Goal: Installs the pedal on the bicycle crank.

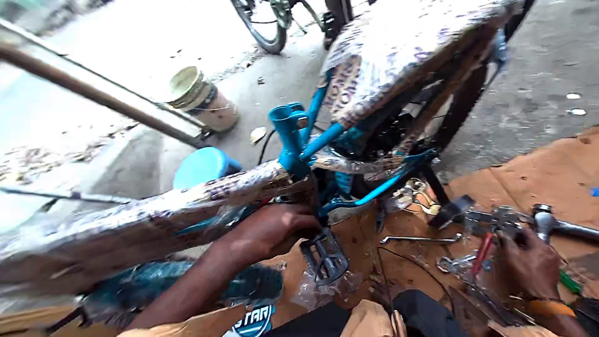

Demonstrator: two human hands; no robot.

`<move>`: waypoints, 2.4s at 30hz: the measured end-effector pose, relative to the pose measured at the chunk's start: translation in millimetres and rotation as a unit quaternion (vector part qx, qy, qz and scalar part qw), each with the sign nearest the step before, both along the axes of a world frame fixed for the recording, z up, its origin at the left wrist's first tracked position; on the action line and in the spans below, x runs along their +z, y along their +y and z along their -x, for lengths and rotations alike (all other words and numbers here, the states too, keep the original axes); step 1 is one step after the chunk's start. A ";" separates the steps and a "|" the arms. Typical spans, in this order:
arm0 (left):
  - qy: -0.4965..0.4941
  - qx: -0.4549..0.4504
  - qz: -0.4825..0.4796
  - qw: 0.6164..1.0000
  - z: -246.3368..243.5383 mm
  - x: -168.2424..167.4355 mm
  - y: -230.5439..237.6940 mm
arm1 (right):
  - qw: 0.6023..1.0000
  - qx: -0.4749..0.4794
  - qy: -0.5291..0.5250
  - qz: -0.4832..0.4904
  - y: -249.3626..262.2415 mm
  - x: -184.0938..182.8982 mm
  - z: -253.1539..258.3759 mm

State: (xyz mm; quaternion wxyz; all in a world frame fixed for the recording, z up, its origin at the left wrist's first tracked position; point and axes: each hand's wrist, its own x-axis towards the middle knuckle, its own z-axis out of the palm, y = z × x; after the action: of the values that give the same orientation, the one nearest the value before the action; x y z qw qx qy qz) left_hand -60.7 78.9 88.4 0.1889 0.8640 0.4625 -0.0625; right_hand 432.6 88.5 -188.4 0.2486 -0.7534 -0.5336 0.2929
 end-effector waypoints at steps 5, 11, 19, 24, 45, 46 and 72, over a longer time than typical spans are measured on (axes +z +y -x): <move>0.012 0.028 0.029 0.999 -5.7 -1.3 -0.9 | 0.929 -0.193 0.312 -0.042 9.7 8.9 6.7; 0.018 -0.002 0.041 0.999 -2.5 4.9 0.8 | 0.945 -0.035 0.298 -0.132 3.7 59.9 20.5; 0.026 -0.018 -0.007 0.999 -4.6 -10.7 -1.4 | 0.933 0.135 0.294 -0.159 -2.0 74.7 51.5; 0.036 -0.023 0.043 0.998 -3.8 7.8 2.3 | 0.914 0.218 0.302 -0.162 -7.5 81.7 79.2; -0.059 0.046 0.006 0.997 -8.6 -13.6 -0.8 | 0.811 0.103 0.568 -0.094 2.2 111.4 133.6; -0.074 0.062 -0.009 0.995 -7.9 -15.5 -6.2 | 0.795 0.098 0.591 -0.091 3.4 114.9 140.5; -0.676 0.479 0.092 0.553 -95.2 -80.1 -123.8 | 0.728 0.436 0.509 -0.146 54.6 189.4 248.5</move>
State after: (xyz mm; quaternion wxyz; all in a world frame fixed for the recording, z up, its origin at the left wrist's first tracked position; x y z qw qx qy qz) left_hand 34.5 -44.9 8.3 0.5267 0.2806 0.5361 0.5970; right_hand 184.1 143.2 1.0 0.4351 -0.1303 -0.6330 0.6269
